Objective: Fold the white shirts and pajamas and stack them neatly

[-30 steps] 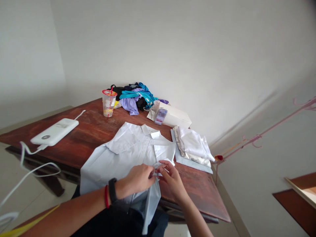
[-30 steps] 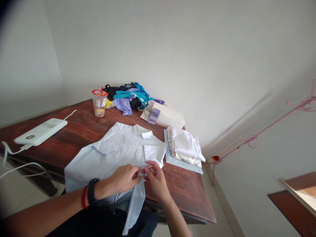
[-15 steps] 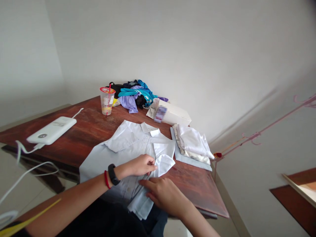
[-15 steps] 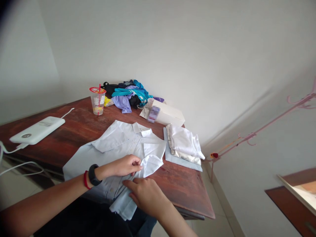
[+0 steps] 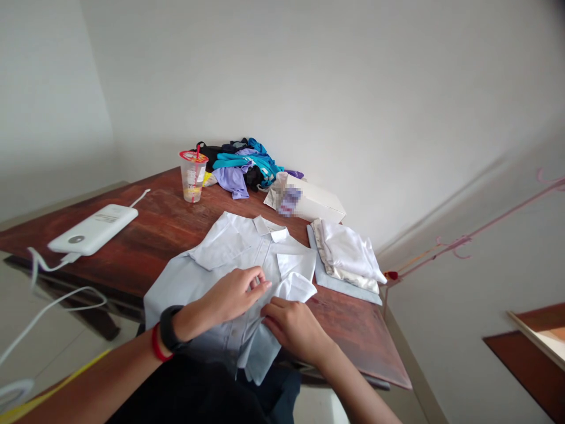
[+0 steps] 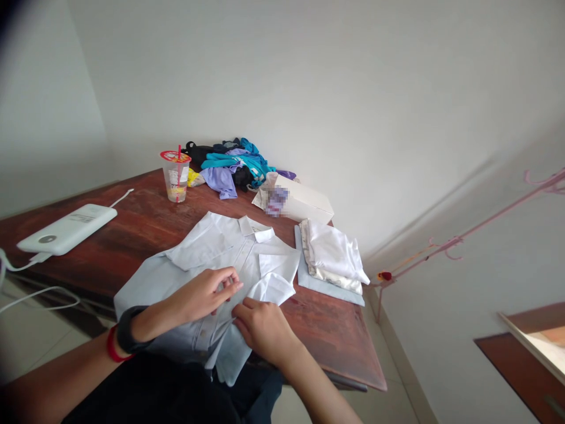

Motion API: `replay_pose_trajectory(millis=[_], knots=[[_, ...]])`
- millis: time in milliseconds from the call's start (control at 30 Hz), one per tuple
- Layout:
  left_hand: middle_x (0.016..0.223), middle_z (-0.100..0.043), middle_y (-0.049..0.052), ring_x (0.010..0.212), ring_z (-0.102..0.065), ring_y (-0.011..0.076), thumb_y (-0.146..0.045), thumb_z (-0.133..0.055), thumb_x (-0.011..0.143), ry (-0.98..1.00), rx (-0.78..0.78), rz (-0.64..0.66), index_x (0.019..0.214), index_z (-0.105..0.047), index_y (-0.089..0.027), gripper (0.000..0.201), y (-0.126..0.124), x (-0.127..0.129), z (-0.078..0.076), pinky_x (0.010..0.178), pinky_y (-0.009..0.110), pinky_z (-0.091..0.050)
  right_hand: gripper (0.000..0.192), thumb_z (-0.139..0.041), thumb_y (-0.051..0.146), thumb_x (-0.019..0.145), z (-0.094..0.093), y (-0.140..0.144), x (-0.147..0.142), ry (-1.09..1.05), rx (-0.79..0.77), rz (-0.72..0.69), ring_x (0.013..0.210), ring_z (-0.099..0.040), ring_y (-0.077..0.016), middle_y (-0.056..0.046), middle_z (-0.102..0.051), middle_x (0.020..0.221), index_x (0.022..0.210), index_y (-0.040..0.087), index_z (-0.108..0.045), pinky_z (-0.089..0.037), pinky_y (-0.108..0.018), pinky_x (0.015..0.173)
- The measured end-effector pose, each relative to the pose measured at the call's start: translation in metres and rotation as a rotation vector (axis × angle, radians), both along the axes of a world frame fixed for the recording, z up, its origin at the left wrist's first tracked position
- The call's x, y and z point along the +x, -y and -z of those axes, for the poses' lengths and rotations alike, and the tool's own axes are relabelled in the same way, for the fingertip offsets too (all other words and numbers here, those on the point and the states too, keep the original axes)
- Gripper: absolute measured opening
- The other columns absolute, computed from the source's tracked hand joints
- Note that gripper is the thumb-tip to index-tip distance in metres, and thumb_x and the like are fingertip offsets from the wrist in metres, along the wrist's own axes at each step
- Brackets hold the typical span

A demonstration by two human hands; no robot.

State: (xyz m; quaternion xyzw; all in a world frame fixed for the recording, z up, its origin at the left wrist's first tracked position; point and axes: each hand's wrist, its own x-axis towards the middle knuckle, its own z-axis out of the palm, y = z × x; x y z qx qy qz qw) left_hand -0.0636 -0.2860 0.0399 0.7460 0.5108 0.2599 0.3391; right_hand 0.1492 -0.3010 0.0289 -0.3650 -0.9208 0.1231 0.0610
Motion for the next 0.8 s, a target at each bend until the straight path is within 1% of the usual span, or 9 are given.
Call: replay_pose_trajectory(millis=[100,200,233,333,367,433,533,667,800], knots=[[0.077,-0.071,0.003,0.072,-0.066,0.0194,-0.047,-0.053,0.099,-0.146,0.014,-0.013,0.085,-0.063,-0.021,0.031,0.019,-0.011,0.001,0.063,0.028,-0.036,0.016,-0.058,0.018,0.099,0.007,-0.006,0.002,-0.113,-0.037,0.022,0.081,-0.068,-0.0176,-0.004,-0.071,0.092,0.103,0.023,-0.073,-0.044,-0.026,0.07],[0.072,-0.071,0.002,0.069,-0.066,0.0206,-0.045,-0.062,0.094,-0.291,0.019,0.034,0.078,-0.063,-0.021,0.029,0.042,-0.015,0.006,0.061,0.029,-0.032,0.015,-0.062,0.016,0.095,0.017,-0.014,0.002,-0.179,-0.122,0.051,0.082,-0.067,-0.0179,-0.003,-0.071,0.09,0.101,0.023,-0.074,-0.045,-0.026,0.073],[0.072,-0.071,0.002,0.069,-0.067,0.0209,-0.046,-0.064,0.094,-0.314,0.017,0.06,0.078,-0.064,-0.022,0.029,0.049,-0.014,0.007,0.061,0.029,-0.031,0.016,-0.064,0.015,0.093,0.02,-0.017,0.001,-0.203,-0.16,0.074,0.08,-0.066,-0.0176,-0.002,-0.07,0.088,0.103,0.023,-0.073,-0.045,-0.026,0.072],[0.075,-0.074,0.002,0.073,-0.069,0.0227,-0.045,-0.065,0.093,-0.343,-0.006,0.11,0.084,-0.07,-0.024,0.023,0.059,-0.011,0.008,0.062,0.03,-0.032,0.029,-0.071,0.011,0.085,0.028,-0.023,0.001,-0.283,-0.26,0.164,0.07,-0.062,-0.0153,0.003,-0.064,0.077,0.112,0.021,-0.067,-0.043,-0.024,0.066],[0.077,-0.074,0.003,0.074,-0.07,0.0236,-0.044,-0.065,0.093,-0.357,-0.008,0.109,0.088,-0.071,-0.025,0.021,0.059,-0.009,0.008,0.062,0.03,-0.031,0.03,-0.072,0.011,0.083,0.029,-0.023,0.001,-0.302,-0.274,0.185,0.067,-0.06,-0.0145,0.005,-0.062,0.075,0.111,0.02,-0.064,-0.042,-0.024,0.064],[0.078,-0.074,0.004,0.075,-0.07,0.0251,-0.042,-0.064,0.094,-0.395,0.01,0.086,0.095,-0.072,-0.025,0.018,0.056,-0.009,0.011,0.06,0.03,-0.03,0.024,-0.073,0.01,0.082,0.029,-0.023,0.003,-0.312,-0.261,0.185,0.067,-0.057,-0.0136,0.005,-0.06,0.076,0.101,0.02,-0.062,-0.04,-0.023,0.063],[0.076,-0.073,0.005,0.074,-0.069,0.0254,-0.041,-0.063,0.095,-0.426,0.045,0.046,0.093,-0.072,-0.025,0.018,0.047,-0.011,0.022,0.059,0.03,-0.027,0.014,-0.072,0.012,0.087,0.024,-0.02,0.008,-0.277,-0.219,0.084,0.074,-0.058,-0.014,0.002,-0.062,0.086,0.094,0.021,-0.064,-0.043,-0.024,0.069],[0.073,-0.071,0.002,0.067,-0.067,0.0213,-0.036,-0.066,0.092,-0.398,0.031,0.027,0.091,-0.07,-0.025,0.012,0.04,-0.014,0.037,0.057,0.028,-0.025,0.016,-0.071,0.024,0.095,0.018,-0.016,0.012,-0.228,-0.218,-0.041,0.092,-0.065,-0.0175,-0.003,-0.064,0.108,0.111,0.025,-0.071,-0.049,-0.027,0.084],[0.071,-0.07,0.001,0.063,-0.064,0.0181,-0.032,-0.064,0.092,-0.362,-0.005,0.012,0.089,-0.071,-0.026,0.01,0.037,-0.014,0.038,0.057,0.027,-0.026,0.023,-0.066,0.028,0.099,0.018,-0.014,0.012,-0.177,-0.175,-0.062,0.096,-0.067,-0.0191,-0.005,-0.064,0.112,0.121,0.027,-0.071,-0.051,-0.029,0.087]])
